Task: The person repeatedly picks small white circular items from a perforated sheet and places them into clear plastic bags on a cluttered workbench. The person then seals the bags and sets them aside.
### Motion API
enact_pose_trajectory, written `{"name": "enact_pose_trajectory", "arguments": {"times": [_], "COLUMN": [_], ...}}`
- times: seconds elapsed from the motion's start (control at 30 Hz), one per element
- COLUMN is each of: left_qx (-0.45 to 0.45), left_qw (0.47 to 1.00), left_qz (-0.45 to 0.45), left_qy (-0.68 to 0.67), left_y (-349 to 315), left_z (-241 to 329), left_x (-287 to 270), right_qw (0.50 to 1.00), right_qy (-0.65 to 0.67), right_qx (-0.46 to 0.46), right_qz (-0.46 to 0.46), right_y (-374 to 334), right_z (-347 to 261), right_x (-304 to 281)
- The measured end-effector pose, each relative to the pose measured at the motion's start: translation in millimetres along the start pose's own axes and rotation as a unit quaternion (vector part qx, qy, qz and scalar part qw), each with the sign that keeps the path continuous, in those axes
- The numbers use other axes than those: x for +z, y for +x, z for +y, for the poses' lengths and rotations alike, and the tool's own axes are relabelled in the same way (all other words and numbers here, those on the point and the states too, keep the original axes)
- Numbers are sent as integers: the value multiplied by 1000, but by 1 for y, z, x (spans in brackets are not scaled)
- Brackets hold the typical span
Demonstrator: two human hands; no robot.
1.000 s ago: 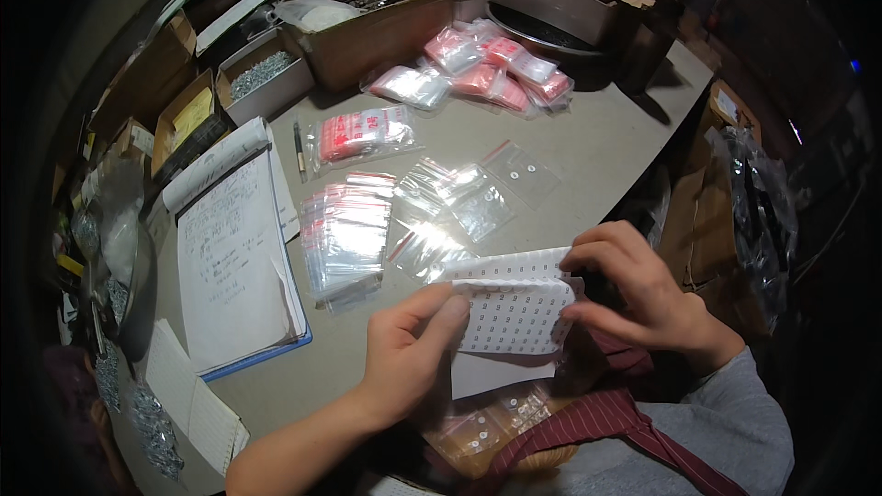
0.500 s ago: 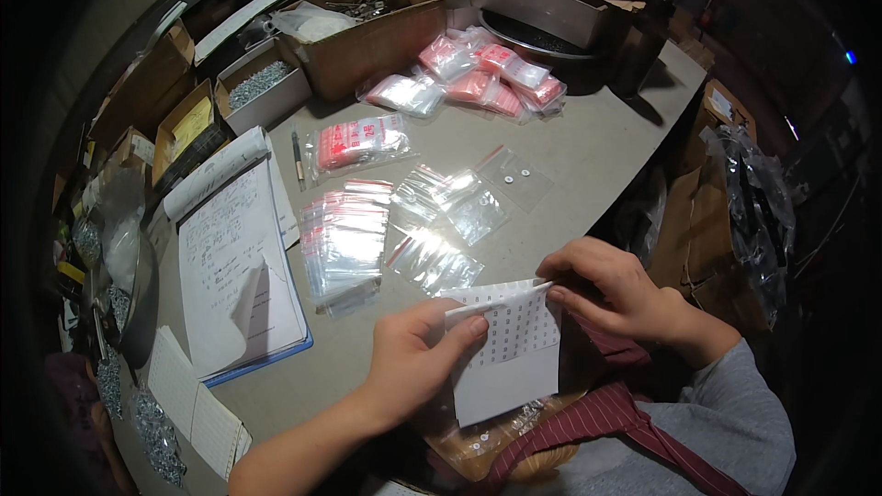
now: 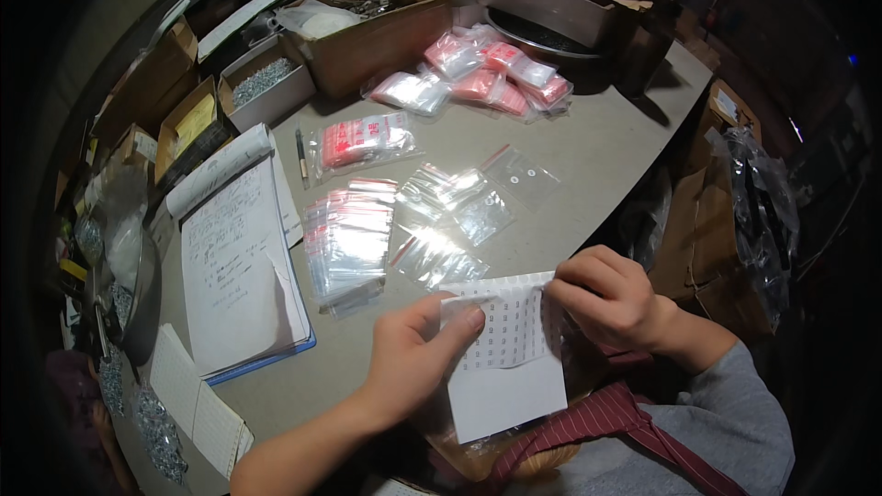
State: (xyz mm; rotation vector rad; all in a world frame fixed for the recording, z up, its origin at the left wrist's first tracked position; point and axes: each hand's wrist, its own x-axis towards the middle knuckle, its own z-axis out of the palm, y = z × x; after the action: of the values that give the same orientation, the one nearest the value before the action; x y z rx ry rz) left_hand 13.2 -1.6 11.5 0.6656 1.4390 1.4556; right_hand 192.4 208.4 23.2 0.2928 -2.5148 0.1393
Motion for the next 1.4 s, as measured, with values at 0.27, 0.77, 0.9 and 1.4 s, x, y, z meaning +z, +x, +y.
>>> {"name": "enact_pose_trajectory", "arguments": {"times": [0.27, 0.77, 0.9, 1.4], "left_qx": [58, 430, 431, 506], "left_qw": [993, 776, 772, 749], "left_qz": [-1, -189, -188, -144], "left_qy": [100, 421, 427, 403], "left_y": [2, -5, -7, -4], "left_z": [-2, -34, -41, -43], "left_x": [-2, 5, 3, 9], "right_qw": [984, 944, 884, 983], "right_qy": [177, 81, 9, 84], "right_qx": [31, 95, 170, 56], "right_qz": [-1, -305, -436, -155], "right_y": [22, 109, 145, 132], "right_z": [14, 39, 47, 60], "right_x": [-43, 57, 38, 93]}}
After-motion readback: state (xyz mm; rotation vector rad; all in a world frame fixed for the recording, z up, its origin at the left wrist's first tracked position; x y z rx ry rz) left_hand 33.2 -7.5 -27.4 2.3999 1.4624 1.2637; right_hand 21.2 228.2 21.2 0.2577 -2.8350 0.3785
